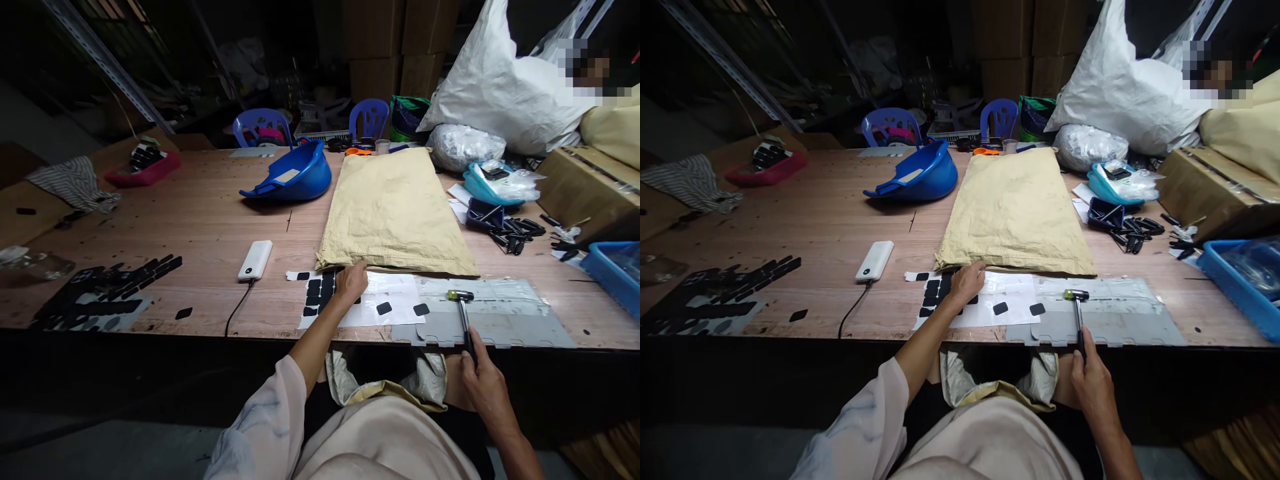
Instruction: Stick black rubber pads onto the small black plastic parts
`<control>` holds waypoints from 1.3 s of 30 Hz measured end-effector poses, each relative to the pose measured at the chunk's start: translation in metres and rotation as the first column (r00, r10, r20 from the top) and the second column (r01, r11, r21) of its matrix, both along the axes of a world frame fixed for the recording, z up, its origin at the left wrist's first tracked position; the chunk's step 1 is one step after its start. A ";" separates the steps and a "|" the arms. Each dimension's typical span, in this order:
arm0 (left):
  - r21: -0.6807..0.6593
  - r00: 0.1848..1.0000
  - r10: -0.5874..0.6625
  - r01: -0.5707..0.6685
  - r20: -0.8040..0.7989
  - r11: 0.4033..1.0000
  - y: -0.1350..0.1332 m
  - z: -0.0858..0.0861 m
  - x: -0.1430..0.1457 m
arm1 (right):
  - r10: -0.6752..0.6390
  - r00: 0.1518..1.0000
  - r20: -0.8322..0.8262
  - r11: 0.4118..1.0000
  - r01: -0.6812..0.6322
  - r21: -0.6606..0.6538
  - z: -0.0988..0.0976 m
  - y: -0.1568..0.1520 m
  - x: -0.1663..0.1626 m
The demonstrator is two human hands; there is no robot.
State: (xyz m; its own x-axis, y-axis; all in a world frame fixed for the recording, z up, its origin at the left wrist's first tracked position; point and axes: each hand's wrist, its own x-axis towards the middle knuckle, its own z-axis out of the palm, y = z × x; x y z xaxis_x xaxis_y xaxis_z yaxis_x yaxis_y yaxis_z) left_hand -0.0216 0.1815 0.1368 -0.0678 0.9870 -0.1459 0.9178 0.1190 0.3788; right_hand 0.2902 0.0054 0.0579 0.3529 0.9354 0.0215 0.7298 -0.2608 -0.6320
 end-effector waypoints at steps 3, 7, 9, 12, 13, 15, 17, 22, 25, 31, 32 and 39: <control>0.027 0.998 -0.036 0.035 0.055 0.999 0.004 0.001 0.002 | 0.013 1.000 -0.002 0.999 -0.013 0.030 -0.002 -0.001 0.000; 0.064 0.994 -0.068 0.063 0.082 0.996 0.018 0.010 0.012 | 0.023 1.000 0.009 0.997 -0.024 0.071 -0.003 -0.002 0.001; 0.120 0.993 -0.071 0.060 0.091 0.991 0.026 0.012 0.019 | 0.026 1.000 0.008 0.997 -0.027 0.072 -0.002 -0.002 0.001; 0.214 0.993 -0.079 0.058 0.089 0.975 0.038 0.012 0.031 | 0.014 1.000 0.008 1.000 -0.014 0.021 0.000 -0.002 0.001; 0.232 0.993 -0.077 0.055 0.086 0.971 0.041 0.011 0.035 | 0.008 1.000 0.008 1.000 -0.008 0.000 0.001 -0.002 0.000; 0.232 0.995 -0.067 0.049 0.071 0.972 0.046 0.008 0.041 | -0.001 1.000 0.008 1.000 0.001 -0.031 0.003 -0.003 0.000; 0.201 0.997 -0.061 0.052 0.041 0.978 0.050 0.006 0.045 | -0.004 1.000 0.006 0.999 0.004 -0.041 0.004 -0.003 0.000; 0.171 0.997 -0.079 0.082 -0.021 0.982 0.053 -0.001 0.048 | -0.003 1.000 0.005 1.000 0.003 -0.025 0.003 -0.003 0.000; 0.209 0.999 -0.041 0.044 -0.017 0.977 0.054 -0.005 0.052 | 0.003 1.000 -0.003 1.000 -0.003 -0.010 0.001 -0.003 0.000; 0.224 0.999 -0.047 0.045 0.005 0.974 0.060 -0.014 0.066 | -0.001 1.000 -0.014 1.000 0.001 -0.023 0.000 -0.003 0.001; 0.216 0.998 -0.057 0.054 0.007 0.975 0.062 -0.014 0.068 | -0.003 1.000 -0.014 1.000 0.003 -0.028 0.000 -0.003 0.002; 0.175 0.991 -0.094 0.076 0.096 0.982 0.051 -0.004 0.050 | -0.009 0.999 -0.034 0.999 0.008 -0.046 0.002 -0.002 -0.001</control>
State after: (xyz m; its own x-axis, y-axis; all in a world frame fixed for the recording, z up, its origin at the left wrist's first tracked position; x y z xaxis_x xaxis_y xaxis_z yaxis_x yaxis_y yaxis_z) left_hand 0.0285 0.2323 0.1325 0.0243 0.9994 0.0237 0.8766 -0.0327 0.4800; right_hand 0.2890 0.0032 0.0600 0.3605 0.9322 -0.0333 0.7058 -0.2959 -0.6436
